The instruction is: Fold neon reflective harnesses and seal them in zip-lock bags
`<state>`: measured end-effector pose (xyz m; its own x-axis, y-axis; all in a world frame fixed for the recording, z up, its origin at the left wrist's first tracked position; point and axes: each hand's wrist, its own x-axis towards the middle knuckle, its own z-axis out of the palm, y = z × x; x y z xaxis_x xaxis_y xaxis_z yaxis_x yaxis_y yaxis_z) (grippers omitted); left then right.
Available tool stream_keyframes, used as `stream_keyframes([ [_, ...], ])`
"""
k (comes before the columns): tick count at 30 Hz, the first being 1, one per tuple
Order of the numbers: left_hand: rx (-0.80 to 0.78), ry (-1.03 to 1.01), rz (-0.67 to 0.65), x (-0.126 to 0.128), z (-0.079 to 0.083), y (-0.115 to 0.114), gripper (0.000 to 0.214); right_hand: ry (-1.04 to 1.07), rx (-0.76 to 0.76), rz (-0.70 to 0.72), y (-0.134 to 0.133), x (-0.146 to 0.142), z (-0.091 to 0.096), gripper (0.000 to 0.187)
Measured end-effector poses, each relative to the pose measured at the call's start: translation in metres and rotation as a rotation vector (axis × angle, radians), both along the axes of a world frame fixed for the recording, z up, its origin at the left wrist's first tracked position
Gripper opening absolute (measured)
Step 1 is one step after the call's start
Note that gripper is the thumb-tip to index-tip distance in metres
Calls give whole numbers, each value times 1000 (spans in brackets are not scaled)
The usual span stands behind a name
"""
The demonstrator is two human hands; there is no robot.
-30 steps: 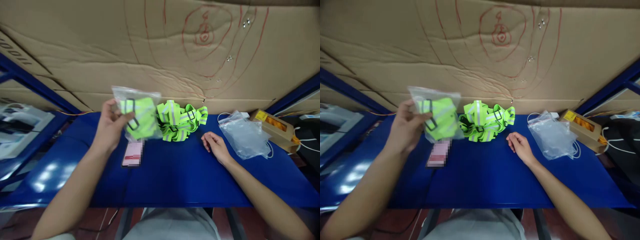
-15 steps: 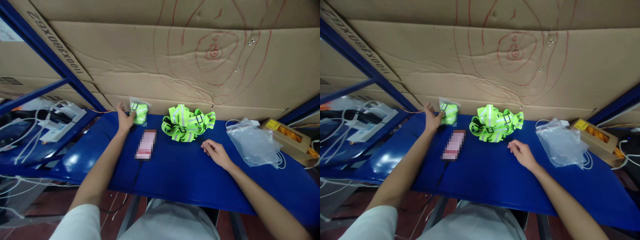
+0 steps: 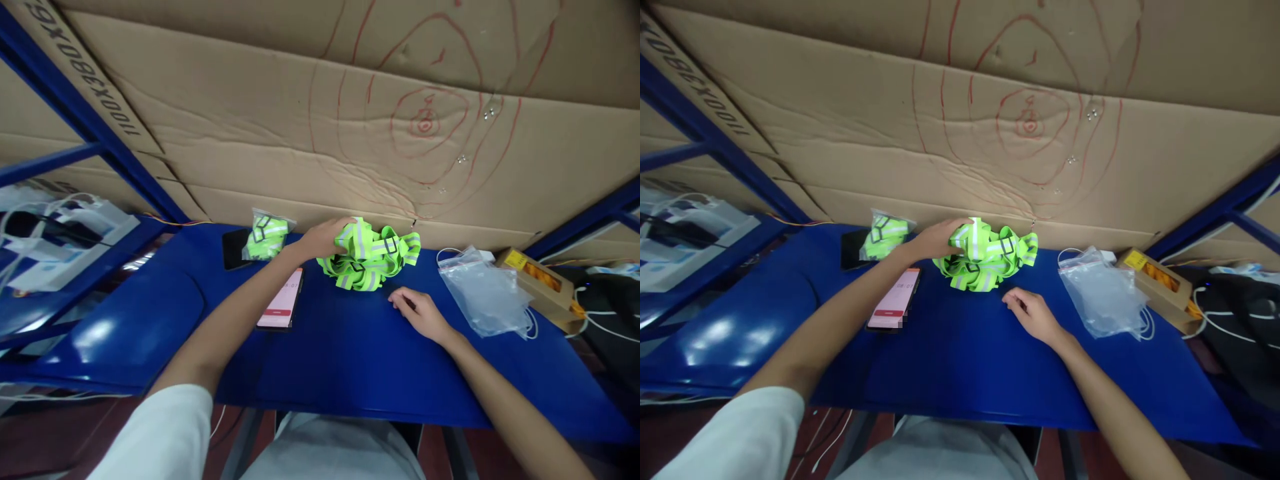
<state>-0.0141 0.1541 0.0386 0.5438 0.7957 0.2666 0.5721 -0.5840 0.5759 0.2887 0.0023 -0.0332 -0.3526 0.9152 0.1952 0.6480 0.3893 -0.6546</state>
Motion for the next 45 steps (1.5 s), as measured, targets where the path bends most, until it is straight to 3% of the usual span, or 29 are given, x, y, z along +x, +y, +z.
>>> stream_keyframes([
  [4,-76,-151,28,5,5,9,51,-67,153,-19,13,-15,26,37],
  [9,-243,-444,15,14,28,-6,32,-75,369,-29,56,-36,74,97],
  [11,-337,-569,18,19,38,-15,33,-43,304,86,70,-41,92,108],
  [14,-490,-722,-2,23,50,-29,40,21,171,228,78,-44,110,106],
  [22,-695,-957,-30,22,63,-60,45,272,46,33,71,-36,130,95],
  [25,-580,-956,-86,18,68,-71,47,423,-26,-3,65,-29,138,95],
  [28,-461,-861,-247,17,67,-77,71,547,-109,-23,56,-25,146,87],
  [30,-386,-799,-284,20,62,-76,83,631,-172,-62,52,-26,151,83],
  [34,-73,-679,-39,29,45,-73,80,713,-211,-186,51,-31,151,81],
  [38,294,-424,79,35,44,-88,41,531,1,-251,58,-31,141,86],
  [41,405,-235,65,42,47,-109,13,257,225,-334,58,-35,134,89],
  [45,319,16,19,61,35,-127,41,41,405,-452,50,-52,129,59],
])
